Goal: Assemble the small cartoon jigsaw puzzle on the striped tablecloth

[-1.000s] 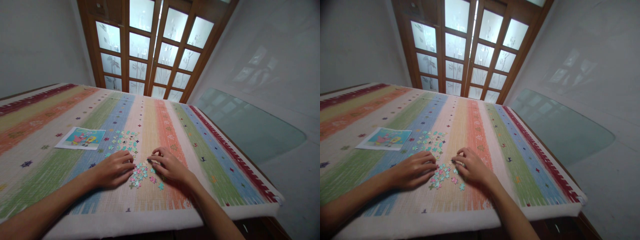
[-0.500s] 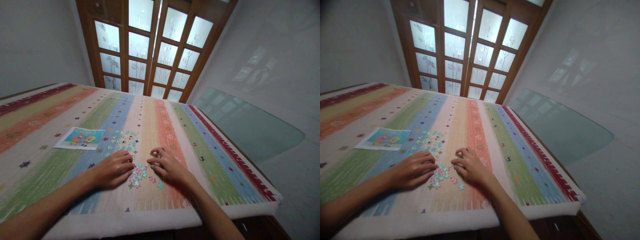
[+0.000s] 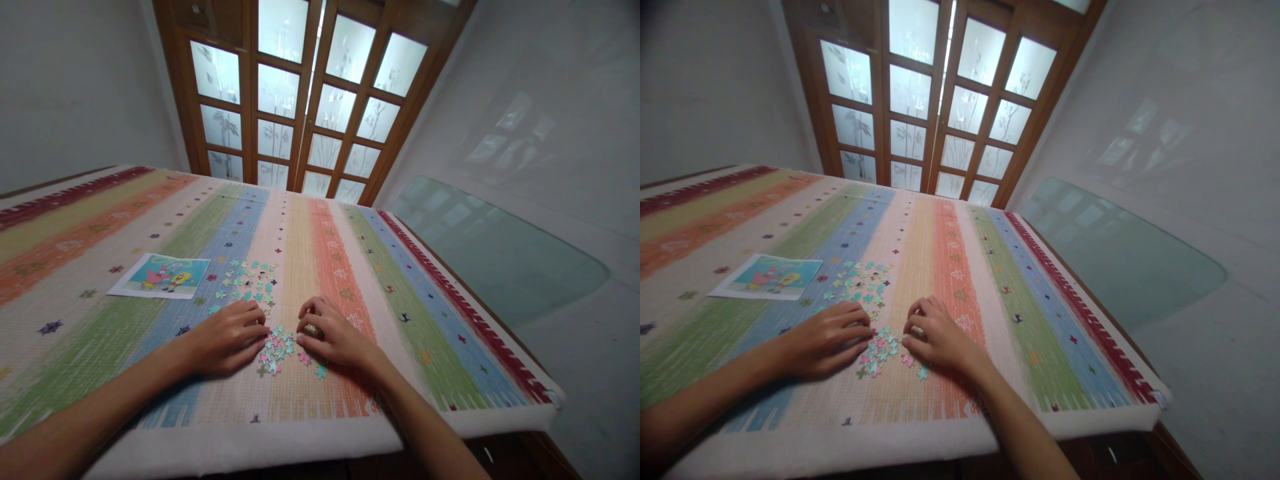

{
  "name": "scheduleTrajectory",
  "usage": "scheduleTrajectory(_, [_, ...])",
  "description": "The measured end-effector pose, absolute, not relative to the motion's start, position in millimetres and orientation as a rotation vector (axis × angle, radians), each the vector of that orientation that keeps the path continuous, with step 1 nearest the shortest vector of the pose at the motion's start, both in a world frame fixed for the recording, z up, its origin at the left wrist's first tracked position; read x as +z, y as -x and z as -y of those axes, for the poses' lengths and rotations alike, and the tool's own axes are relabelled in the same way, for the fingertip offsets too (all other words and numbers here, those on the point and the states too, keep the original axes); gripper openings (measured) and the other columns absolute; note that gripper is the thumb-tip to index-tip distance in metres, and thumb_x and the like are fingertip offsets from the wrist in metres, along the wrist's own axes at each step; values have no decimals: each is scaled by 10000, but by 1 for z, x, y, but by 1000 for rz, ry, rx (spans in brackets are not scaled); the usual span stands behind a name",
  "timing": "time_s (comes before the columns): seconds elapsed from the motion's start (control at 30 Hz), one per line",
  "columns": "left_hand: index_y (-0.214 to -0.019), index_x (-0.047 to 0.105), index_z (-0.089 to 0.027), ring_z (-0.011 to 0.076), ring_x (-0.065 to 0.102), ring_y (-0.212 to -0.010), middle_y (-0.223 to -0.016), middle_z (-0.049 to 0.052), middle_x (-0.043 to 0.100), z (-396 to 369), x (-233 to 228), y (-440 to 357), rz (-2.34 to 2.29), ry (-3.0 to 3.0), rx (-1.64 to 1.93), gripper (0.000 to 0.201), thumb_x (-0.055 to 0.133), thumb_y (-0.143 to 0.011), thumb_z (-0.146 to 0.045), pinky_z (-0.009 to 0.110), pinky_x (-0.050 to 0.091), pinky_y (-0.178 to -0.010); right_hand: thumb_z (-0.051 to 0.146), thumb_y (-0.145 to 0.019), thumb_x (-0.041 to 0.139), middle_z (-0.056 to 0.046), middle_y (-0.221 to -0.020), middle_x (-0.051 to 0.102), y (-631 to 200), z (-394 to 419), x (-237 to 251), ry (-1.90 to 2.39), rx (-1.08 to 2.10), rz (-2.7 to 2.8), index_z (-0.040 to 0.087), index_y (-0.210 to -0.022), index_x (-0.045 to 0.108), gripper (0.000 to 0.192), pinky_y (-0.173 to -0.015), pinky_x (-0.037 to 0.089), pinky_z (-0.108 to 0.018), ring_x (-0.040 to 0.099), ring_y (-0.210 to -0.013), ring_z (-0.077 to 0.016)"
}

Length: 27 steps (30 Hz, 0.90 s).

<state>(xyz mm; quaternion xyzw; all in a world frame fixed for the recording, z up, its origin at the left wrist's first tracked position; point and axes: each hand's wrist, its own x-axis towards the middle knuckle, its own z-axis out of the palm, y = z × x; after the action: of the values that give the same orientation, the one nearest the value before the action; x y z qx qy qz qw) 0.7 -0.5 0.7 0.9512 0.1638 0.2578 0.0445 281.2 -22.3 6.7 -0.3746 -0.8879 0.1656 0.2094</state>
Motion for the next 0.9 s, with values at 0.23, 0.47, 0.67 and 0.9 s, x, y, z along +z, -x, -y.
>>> scheduleTrajectory(0.23, [-1027, 682, -181, 218, 594, -851, -916, 79, 670, 1, 0, 0, -513, -2916, 766, 218, 464, -1033, -197, 381, 499, -817, 235, -976, 651, -81, -995, 652, -282, 18, 4, 1158, 276, 2391, 213, -889, 694, 99, -873, 461, -369, 579, -976, -223])
scheduleTrajectory(0.47, [-1022, 687, -174, 219, 593, -842, -908, 81, 668, 0, 0, -1, -506, -2919, 757, 228, 460, -1035, -199, 382, 496, -806, 214, -1003, 594, -87, -1024, 675, -285, 16, -1, 1077, 284, 2475, 216, -999, 771, 177, -896, 484, -372, 573, -1006, -218])
scheduleTrajectory(0.67, [-1029, 685, -181, 218, 591, -848, -911, 80, 669, 0, -1, 0, -510, -2922, 757, 224, 463, -1036, -207, 378, 492, -808, 131, -978, 558, -93, -1060, 681, -295, 12, 3, 1080, 314, 2497, 199, -1071, 767, 238, -923, 490, -366, 582, -1031, -215])
scheduleTrajectory(0.9, [-1035, 687, -182, 217, 597, -846, -910, 78, 673, 0, -1, 0, -510, -2919, 749, 218, 470, -1035, -204, 383, 492, -811, 185, -926, 684, -69, -983, 677, -312, 8, 13, 1248, 327, 2470, 211, -890, 746, 77, -879, 486, -368, 608, -971, -217])
